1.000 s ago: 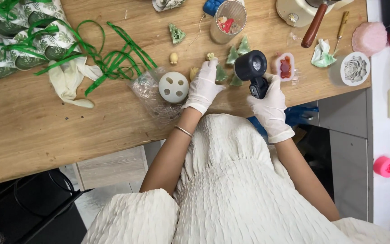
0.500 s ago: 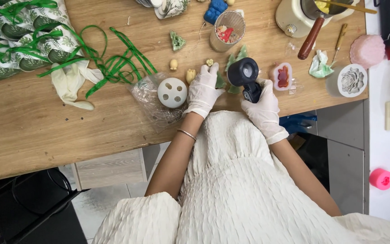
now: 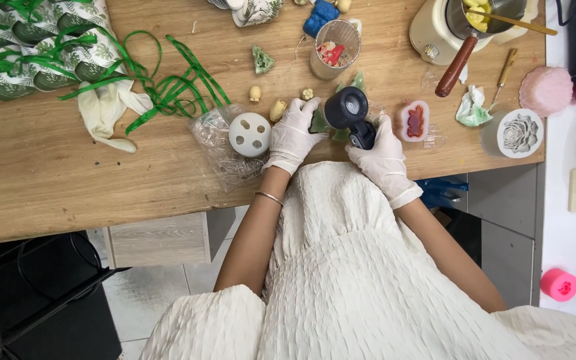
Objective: The person wearing white gloves uses a heat gun to warm small shaped wax candle pieces on a worktable, then places the wax pieces into small clear plastic bags and arranges them into decorative gift boxes with green ribbons.
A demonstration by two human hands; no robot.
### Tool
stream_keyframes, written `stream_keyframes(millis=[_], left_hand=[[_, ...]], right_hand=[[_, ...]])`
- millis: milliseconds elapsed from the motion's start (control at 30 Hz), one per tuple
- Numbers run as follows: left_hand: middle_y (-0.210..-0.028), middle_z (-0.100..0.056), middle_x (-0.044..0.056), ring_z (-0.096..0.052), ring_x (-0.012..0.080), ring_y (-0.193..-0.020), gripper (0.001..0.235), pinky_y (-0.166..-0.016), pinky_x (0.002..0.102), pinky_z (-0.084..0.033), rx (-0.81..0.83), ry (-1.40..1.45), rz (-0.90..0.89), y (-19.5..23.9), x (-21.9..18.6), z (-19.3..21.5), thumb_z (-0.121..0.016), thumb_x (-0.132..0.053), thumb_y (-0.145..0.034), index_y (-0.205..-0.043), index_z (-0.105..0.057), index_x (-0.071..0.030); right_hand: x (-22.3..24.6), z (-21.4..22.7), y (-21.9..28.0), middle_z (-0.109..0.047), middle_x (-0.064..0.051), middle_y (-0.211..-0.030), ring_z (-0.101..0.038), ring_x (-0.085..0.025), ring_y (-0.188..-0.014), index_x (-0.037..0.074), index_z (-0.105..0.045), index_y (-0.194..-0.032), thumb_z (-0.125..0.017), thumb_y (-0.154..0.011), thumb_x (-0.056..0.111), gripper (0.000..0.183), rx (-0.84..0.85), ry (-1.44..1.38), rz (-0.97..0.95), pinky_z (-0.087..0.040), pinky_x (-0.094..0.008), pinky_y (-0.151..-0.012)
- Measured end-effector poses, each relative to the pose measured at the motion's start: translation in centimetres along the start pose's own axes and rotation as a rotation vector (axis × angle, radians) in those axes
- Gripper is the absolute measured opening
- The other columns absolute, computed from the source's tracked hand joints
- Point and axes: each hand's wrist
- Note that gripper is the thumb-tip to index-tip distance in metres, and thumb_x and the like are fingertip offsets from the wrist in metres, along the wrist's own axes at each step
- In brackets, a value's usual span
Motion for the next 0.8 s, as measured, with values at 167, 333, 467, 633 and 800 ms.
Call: stream_keyframes(millis=[167,333,467,633,800], left_hand=[[-0.117,-0.058,0.009,-0.063,0.0299,-0.108,0.076,-0.088,0.043,-0.054,0.027,-0.007,0.034,0.0,-0.1,-0.1,-0.089,-0.026,-0.072,-0.14,-0.055,-0.02],[-0.119,-0.059,0.01,-0.063,0.0312,-0.109,0.075,-0.088,0.044,-0.054,0.02,-0.016,0.035,0.0,-0.1,0.0,-0.088,-0.029,-0.073,-0.14,-0.055,-0.02],[-0.12,-0.059,0.011,-0.064,0.032,-0.108,0.074,-0.086,0.044,-0.054,0.011,-0.012,0.022,-0.1,0.4,-0.6,-0.087,-0.03,-0.074,-0.139,-0.055,-0.019],[-0.119,-0.059,0.012,-0.064,0.0326,-0.107,0.073,-0.086,0.044,-0.054,-0.002,-0.015,0.023,0.1,0.1,-0.3,-0.087,-0.033,-0.075,-0.139,-0.055,-0.02],[-0.118,-0.059,0.011,-0.064,0.0323,-0.107,0.072,-0.085,0.044,-0.054,-0.023,-0.005,0.012,0.3,0.0,-0.2,-0.087,-0.034,-0.076,-0.139,-0.055,-0.019]], right_hand=[[-0.5,-0.2,-0.3,-0.072,-0.015,-0.105,-0.072,-0.028,-0.097,0.008,-0.052,-0.124,-0.085,-0.071,0.022,0.064,0.003,0.004,0.02,-0.054,-0.038,-0.088],[-0.9,-0.4,-0.2,-0.073,-0.015,-0.105,-0.072,-0.028,-0.097,0.008,-0.053,-0.124,-0.085,-0.071,0.021,0.063,0.003,-0.018,0.039,-0.054,-0.038,-0.088],[-1.2,-0.4,-0.2,-0.072,-0.016,-0.105,-0.072,-0.029,-0.097,0.006,-0.052,-0.124,-0.085,-0.071,0.021,0.064,-0.017,-0.018,0.066,-0.055,-0.038,-0.087],[-1.5,-0.3,0.1,-0.072,-0.015,-0.105,-0.072,-0.028,-0.096,0.007,-0.053,-0.124,-0.085,-0.072,0.021,0.063,-0.034,-0.03,0.069,-0.054,-0.038,-0.087],[-1.5,0.1,0.6,-0.073,-0.015,-0.105,-0.072,-0.027,-0.097,0.007,-0.054,-0.122,-0.084,-0.074,0.02,0.058,-0.041,-0.049,0.107,-0.054,-0.038,-0.087]])
Point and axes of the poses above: each hand's wrist, its own y-axis away from the middle knuckle, its own z-axis out of the back of the hand, x = y × z
